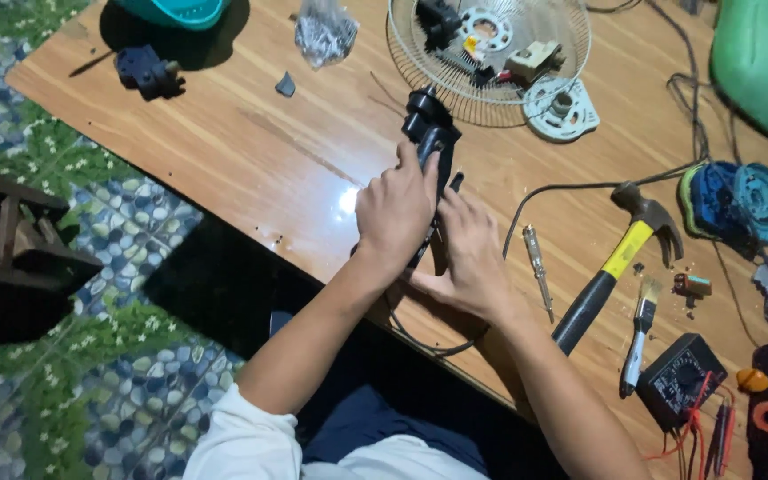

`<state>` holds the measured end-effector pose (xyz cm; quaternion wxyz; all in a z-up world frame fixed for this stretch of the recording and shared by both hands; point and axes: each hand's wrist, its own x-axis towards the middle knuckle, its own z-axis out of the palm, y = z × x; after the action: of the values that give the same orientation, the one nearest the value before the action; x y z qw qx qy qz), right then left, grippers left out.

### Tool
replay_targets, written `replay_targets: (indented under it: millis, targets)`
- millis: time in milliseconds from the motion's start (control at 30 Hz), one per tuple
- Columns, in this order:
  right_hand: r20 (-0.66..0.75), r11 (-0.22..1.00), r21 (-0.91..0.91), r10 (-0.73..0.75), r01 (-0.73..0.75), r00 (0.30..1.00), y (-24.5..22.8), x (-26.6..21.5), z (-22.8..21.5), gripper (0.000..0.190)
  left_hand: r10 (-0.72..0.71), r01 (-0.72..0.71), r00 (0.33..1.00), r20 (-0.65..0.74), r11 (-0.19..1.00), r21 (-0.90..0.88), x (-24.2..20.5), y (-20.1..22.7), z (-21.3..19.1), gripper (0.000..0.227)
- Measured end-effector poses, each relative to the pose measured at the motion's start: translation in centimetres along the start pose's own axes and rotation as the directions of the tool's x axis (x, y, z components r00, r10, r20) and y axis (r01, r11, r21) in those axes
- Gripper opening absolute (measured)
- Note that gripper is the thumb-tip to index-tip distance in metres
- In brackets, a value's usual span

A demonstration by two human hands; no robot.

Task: Inspecting and testing electrical connections within a plastic housing using a screwdriver

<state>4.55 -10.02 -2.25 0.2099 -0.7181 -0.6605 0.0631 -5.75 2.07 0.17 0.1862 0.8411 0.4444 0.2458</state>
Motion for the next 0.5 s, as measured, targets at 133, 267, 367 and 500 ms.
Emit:
replay_targets:
  millis: [133, 267, 367, 500]
  targets:
    - [0.045, 0.998, -0.065, 0.011, -0.008, 0.999, -1.6, 0.5, -0.5, 0.113, 0.002, -0.002, 1.000, 0.000, 1.000, -0.016, -0.4, 0.1, 0.0, 0.047]
    - [-0.320, 0.978, -0.015, -0.204, 0.210, 0.925, -3.0, 1.4, -1.9, 0.080, 0.014, -0.015, 0.999, -0.030, 1.000, -0.024, -0.2, 0.9, -0.6, 0.048]
    - [-0.282, 0.995, 0.014, -0.089, 0.097, 0.955, -0.6, 0.3, 0.8, 0.105, 0.035, -0.036, 0.997, -0.068, 0.999, -0.022, -0.2, 1.1, -0.8, 0.047]
    - [-0.278, 0.995, 0.087, -0.030, 0.056, 0.960, -0.6, -0.4, 0.4, 0.125, 0.061, -0.057, 0.985, -0.161, 0.998, 0.031, -0.5, 1.3, -1.2, 0.046]
